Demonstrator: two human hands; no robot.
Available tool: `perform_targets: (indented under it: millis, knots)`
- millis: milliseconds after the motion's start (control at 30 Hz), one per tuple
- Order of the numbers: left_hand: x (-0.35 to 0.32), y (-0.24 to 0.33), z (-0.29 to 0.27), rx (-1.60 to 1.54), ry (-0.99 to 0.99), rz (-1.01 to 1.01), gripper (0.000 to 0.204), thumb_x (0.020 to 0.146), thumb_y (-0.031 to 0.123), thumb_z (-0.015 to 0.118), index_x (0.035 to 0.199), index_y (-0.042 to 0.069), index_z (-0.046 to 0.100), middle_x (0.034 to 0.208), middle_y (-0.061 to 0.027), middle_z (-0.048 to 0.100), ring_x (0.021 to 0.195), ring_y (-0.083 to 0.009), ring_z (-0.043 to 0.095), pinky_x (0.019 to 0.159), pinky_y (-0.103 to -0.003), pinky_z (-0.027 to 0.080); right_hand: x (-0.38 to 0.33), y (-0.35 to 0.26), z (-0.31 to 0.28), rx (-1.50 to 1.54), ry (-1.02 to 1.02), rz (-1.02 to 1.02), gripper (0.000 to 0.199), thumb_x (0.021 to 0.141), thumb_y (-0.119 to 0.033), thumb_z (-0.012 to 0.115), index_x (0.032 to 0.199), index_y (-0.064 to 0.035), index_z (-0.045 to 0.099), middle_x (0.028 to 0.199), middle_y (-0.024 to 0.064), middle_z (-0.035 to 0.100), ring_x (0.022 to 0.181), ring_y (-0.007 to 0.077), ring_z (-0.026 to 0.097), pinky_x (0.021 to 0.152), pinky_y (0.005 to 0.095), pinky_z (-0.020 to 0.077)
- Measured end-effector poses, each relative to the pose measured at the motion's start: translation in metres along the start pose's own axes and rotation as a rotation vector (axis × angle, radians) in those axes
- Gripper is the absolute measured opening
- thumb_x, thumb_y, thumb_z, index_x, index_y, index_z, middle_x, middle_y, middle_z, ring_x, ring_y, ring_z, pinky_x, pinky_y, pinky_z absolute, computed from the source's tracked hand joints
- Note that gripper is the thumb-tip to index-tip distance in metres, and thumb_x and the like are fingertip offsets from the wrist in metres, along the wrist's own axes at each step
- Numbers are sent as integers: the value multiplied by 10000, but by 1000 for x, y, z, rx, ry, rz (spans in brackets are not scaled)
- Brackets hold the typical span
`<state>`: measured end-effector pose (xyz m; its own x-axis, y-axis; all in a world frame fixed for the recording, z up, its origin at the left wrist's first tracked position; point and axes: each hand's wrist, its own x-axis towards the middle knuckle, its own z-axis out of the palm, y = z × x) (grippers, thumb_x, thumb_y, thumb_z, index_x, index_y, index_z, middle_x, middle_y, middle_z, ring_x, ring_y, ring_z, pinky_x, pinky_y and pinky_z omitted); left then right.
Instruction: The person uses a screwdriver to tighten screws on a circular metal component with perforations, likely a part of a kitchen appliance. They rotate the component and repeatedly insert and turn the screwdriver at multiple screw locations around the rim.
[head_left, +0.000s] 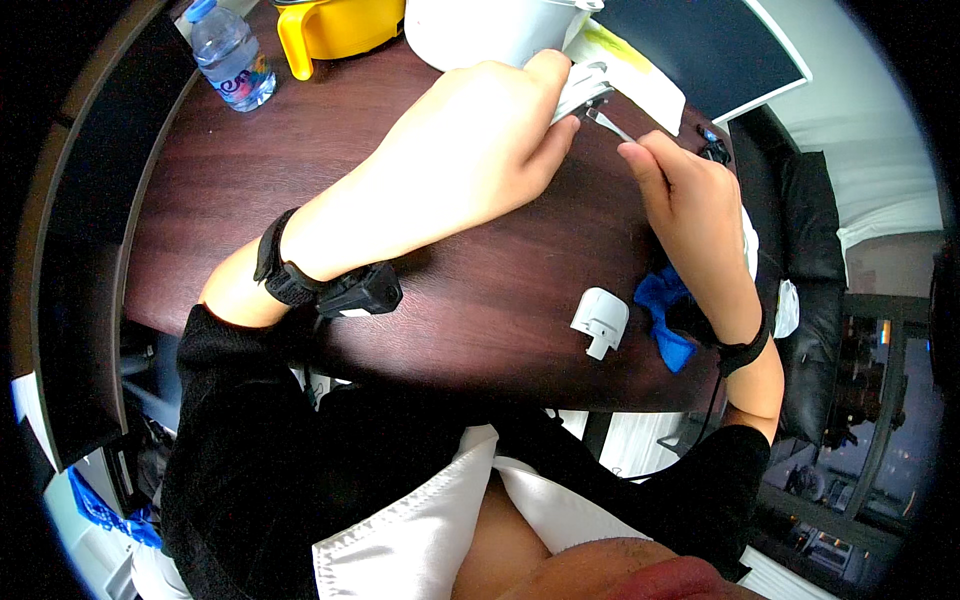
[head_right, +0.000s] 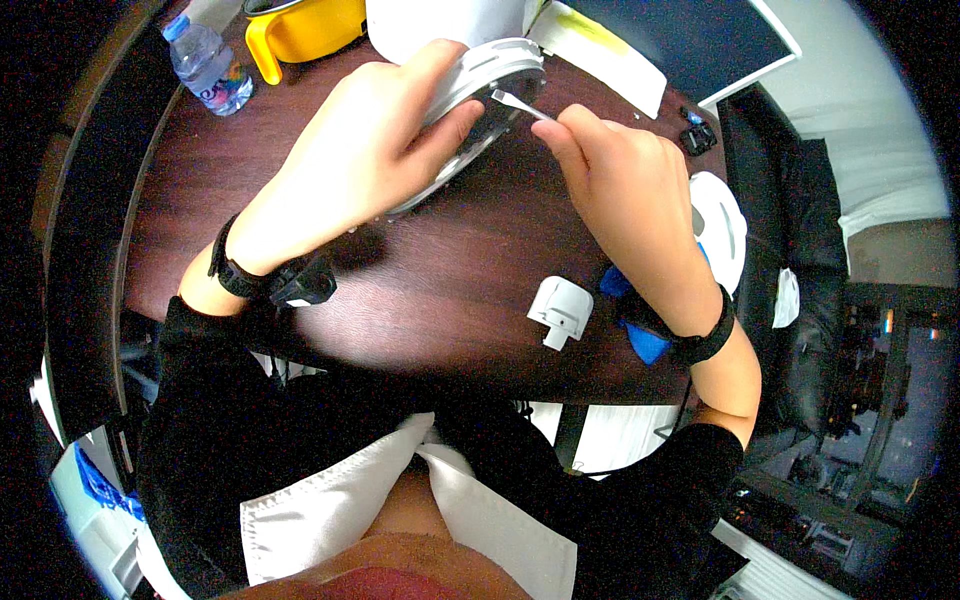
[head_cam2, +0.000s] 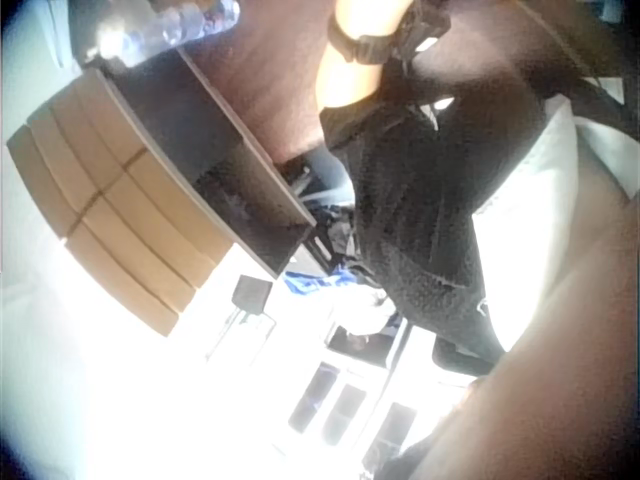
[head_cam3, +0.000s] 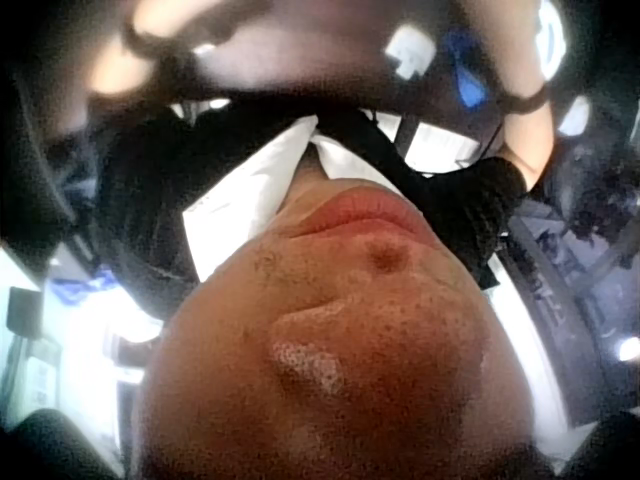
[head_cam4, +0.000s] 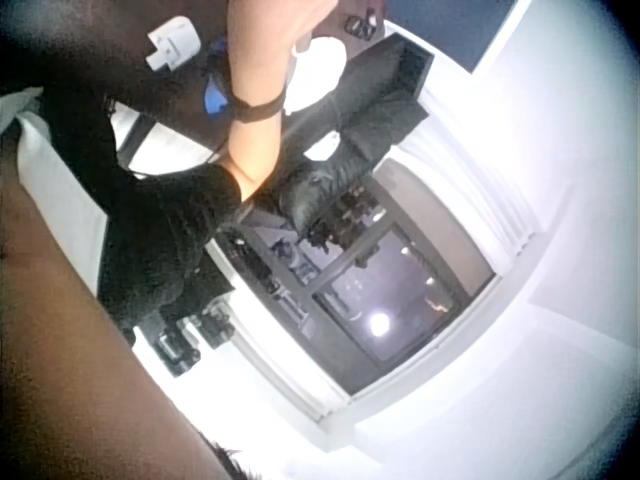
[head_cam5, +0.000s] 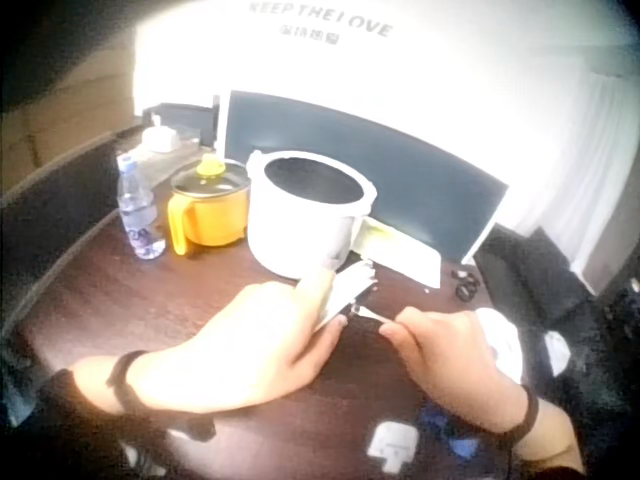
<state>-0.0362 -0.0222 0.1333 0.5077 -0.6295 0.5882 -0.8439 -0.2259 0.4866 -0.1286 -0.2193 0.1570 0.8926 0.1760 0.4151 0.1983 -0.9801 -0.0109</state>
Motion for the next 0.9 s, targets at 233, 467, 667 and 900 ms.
perform_targets:
  millis: [233, 467, 667, 900]
  knots:
    - [0, -2, 2, 22, 25, 40, 229, 867, 136, 626, 979, 11, 470, 618, -216, 541, 612, -402, 581, 531, -456, 428, 2, -2, -2, -25, 10, -10, 339, 941, -326, 556, 735, -58, 522, 570, 142, 568, 529, 365, 580, 453, 427, 435]
    - [0, -1, 4, 50, 26, 50, 239, 860, 134, 633, 954, 12, 451, 599, -213, 532, 599, -410, 574, 518, -468, 422, 2, 7, 8, 351, -69, 36, 371, 963, -331, 533, 717, -54, 506, 508, 114, 495, 407, 257, 495, 399, 350, 386]
    - [-4, 4, 6, 64, 19, 4, 245, 859, 138, 635, 959, 17, 447, 598, -216, 532, 593, -414, 572, 513, -471, 424, 10, 13, -8, 1393, -796, 732, 462, 990, -429, 460, 699, -78, 532, 474, -39, 353, 370, 79, 307, 372, 245, 261]
    - [-2, 5, 6, 12, 14, 34, 255, 862, 147, 636, 1016, 7, 490, 620, -220, 555, 596, -406, 583, 514, -455, 433, -6, 18, 14, 620, -178, 84, 407, 976, -338, 511, 707, -33, 510, 480, 64, 438, 391, 212, 447, 404, 329, 354]
